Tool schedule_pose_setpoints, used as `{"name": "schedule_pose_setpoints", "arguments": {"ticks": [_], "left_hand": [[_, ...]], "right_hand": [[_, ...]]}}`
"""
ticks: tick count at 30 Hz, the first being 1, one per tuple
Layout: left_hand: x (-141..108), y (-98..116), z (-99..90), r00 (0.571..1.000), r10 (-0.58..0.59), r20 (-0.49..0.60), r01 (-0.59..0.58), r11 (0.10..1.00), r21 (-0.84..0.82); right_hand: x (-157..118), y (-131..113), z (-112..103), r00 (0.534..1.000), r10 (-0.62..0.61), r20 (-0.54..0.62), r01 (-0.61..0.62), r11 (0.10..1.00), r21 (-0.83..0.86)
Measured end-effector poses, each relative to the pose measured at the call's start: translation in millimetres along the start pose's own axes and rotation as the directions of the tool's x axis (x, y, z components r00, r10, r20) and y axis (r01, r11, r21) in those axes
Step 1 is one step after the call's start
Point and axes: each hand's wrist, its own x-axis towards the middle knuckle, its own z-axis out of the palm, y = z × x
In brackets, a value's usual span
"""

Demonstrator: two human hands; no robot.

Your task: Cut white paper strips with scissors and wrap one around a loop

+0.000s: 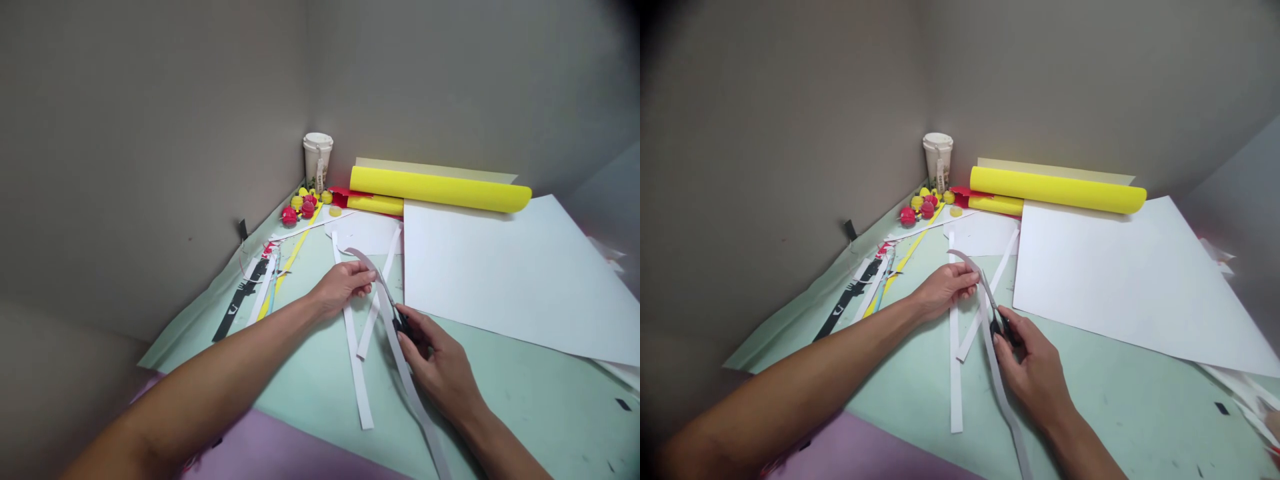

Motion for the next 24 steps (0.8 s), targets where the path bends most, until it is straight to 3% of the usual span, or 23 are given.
{"name": "schedule_pose_setpoints", "arguments": {"ticks": [6,24], "left_hand": [[0.8,-2.4,0.3,1.000,-0.003,0.005,0.002,0.998,0.058],[-4.4,2.6,4.8,0.994,-0.087,0.062,0.086,0.996,0.016]], "right_hand": [[0.0,-0.6,-0.7,0.998,-0.056,-0.003,0.055,0.998,-0.035],[1.0,0.2,-2.9,0.993,-0.113,0.019,0.114,0.991,-0.071]]}}
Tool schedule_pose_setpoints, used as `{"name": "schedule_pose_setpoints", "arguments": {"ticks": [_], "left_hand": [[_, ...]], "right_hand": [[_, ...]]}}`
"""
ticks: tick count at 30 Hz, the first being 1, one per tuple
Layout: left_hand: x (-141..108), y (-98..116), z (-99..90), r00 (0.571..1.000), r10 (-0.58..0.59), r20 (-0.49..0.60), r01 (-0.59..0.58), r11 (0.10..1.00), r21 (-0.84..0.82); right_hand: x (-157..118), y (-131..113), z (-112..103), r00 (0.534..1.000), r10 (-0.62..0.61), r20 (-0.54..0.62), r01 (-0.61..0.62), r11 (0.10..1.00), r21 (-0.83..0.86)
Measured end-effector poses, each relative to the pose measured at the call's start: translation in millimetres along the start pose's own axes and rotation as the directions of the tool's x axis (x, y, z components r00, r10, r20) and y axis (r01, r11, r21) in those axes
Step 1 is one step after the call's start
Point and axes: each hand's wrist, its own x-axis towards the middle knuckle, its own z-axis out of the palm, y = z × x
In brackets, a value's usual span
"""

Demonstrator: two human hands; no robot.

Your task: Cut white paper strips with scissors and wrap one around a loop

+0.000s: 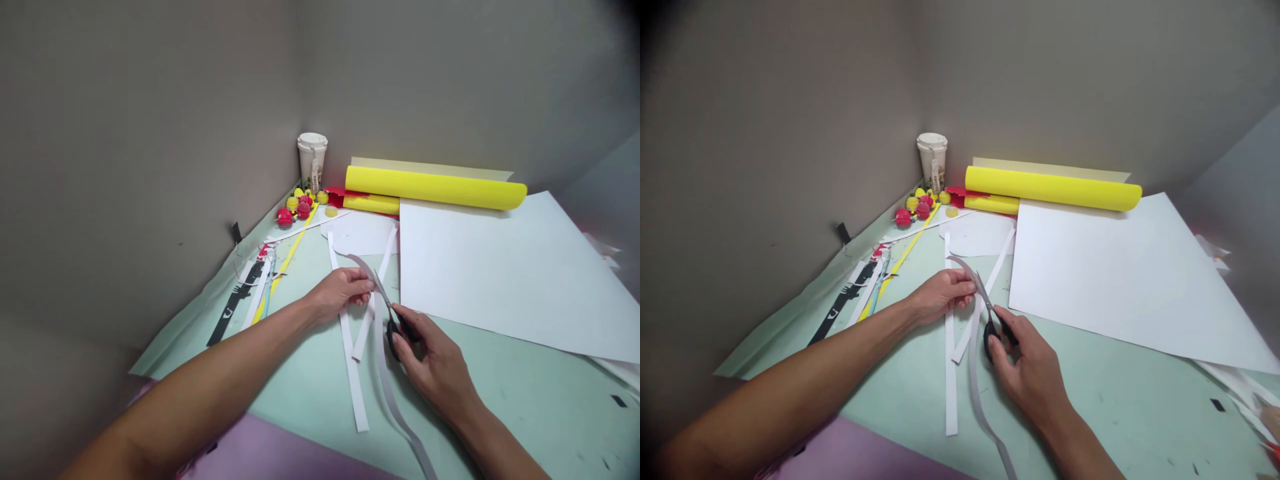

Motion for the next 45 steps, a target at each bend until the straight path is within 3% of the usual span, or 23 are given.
{"name": "schedule_pose_setpoints", "arguments": {"ticks": [16,27,45], "left_hand": [[0.0,-0.6,-2.7,0.998,-0.004,0.069,0.006,1.000,-0.029],[-0.9,1.8,-2.3,0.996,0.018,0.086,-0.013,0.998,-0.065],[1.0,-5.9,1.1,0.993,0.076,0.087,-0.077,0.997,0.004]], "right_hand": [[-0.5,6.9,0.7,0.998,-0.059,-0.016,0.058,0.998,-0.040],[-0.4,1.6,-2.6,0.994,0.108,0.003,-0.107,0.984,0.145],[-0.1,-1.9,-0.8,0.999,-0.023,-0.041,0.024,0.999,0.024]]}}
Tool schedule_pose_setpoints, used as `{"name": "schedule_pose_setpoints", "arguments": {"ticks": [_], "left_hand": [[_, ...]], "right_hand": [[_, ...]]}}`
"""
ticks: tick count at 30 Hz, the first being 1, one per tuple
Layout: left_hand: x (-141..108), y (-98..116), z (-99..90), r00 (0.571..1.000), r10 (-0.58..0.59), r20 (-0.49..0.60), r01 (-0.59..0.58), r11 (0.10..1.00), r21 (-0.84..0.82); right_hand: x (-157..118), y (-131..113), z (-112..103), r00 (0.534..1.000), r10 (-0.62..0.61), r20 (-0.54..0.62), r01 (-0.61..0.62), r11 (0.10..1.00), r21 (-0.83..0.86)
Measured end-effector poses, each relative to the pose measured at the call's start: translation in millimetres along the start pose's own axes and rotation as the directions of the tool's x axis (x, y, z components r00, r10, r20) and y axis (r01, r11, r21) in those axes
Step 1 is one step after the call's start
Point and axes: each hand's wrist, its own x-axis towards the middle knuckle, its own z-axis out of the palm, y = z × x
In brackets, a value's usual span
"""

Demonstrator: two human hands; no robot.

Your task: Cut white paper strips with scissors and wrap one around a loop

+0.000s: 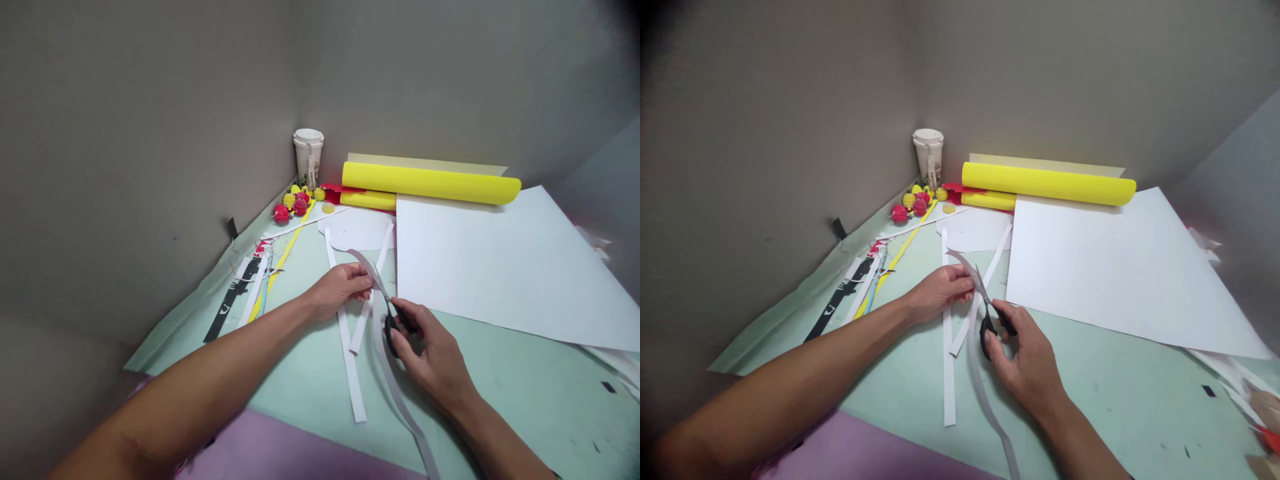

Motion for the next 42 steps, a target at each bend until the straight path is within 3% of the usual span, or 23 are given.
{"name": "schedule_pose_setpoints", "arguments": {"ticks": [30,33,38,42], "left_hand": [[-3.7,3.5,4.2,1.000,-0.010,-0.011,0.010,0.999,-0.046],[-3.7,3.6,4.2,1.000,-0.018,-0.014,0.018,0.999,-0.040],[-1.0,1.6,1.1,0.999,-0.018,-0.045,0.017,1.000,-0.023],[2.2,-1.6,-3.6,0.991,-0.005,-0.136,0.008,1.000,0.016]], "right_hand": [[-2.0,3.1,0.2,1.000,-0.021,0.005,0.021,0.999,-0.037],[-2.1,3.8,1.4,0.999,0.051,0.017,-0.052,0.998,0.026],[-0.4,8.5,2.7,0.958,0.280,0.064,-0.287,0.931,0.226],[0.7,8.9,2.0,0.946,0.301,0.120,-0.322,0.915,0.244]]}}
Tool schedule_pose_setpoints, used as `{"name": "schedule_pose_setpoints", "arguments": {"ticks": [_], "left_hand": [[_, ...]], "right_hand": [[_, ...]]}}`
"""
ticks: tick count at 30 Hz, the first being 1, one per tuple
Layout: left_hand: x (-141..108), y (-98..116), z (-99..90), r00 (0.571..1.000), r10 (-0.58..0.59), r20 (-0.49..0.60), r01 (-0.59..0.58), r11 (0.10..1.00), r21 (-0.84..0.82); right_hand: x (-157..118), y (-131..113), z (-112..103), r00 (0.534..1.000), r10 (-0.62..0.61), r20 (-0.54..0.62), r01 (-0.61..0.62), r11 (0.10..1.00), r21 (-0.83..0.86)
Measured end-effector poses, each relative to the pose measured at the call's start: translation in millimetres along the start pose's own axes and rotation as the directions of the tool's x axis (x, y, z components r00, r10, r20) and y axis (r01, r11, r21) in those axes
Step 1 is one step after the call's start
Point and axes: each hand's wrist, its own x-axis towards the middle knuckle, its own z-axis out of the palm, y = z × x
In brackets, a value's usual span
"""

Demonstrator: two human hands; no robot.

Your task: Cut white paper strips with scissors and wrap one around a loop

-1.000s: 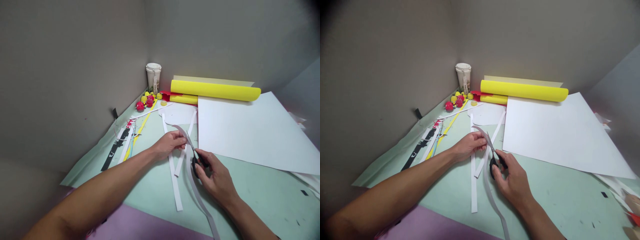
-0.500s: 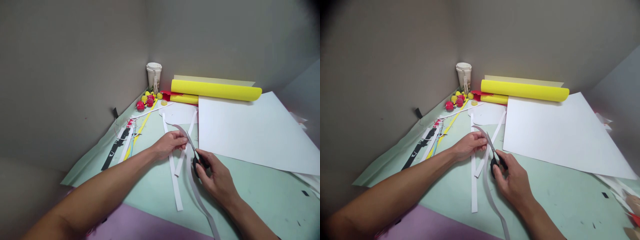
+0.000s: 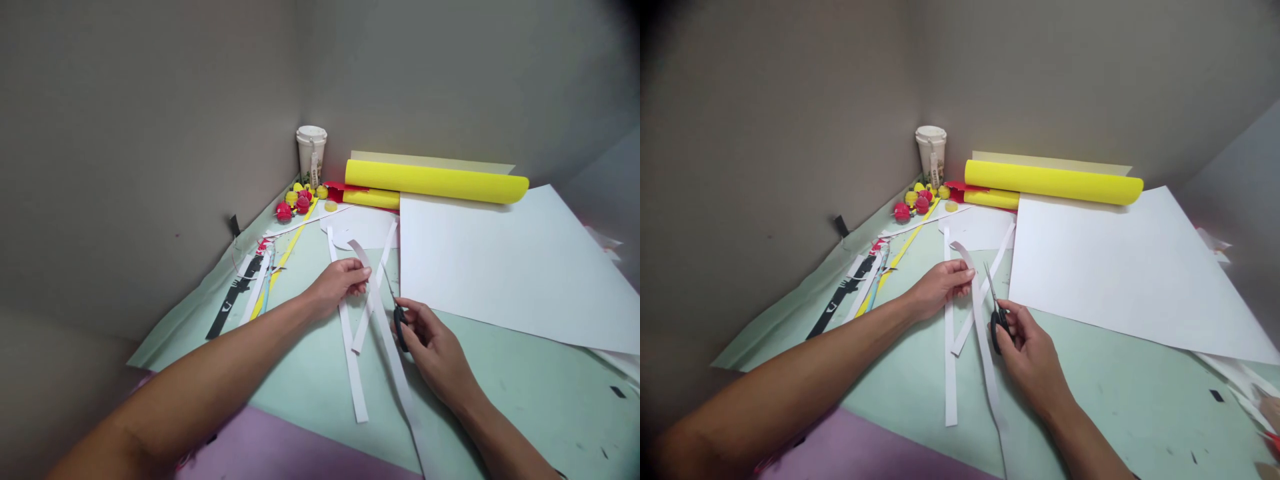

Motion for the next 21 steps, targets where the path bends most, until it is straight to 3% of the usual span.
{"name": "schedule_pose_setpoints", "arguments": {"ticks": [9,21], "left_hand": [[3.2,-0.6,-1.9,0.994,0.036,-0.107,-0.037,0.999,-0.005],[2.9,-0.6,-0.1,0.993,0.063,-0.104,-0.065,0.998,-0.019]], "right_hand": [[-3.6,-8.3,0.7,0.996,-0.074,0.053,0.079,0.992,-0.094],[-4.3,-5.6,2.4,0.994,-0.094,0.061,0.100,0.988,-0.113]]}}
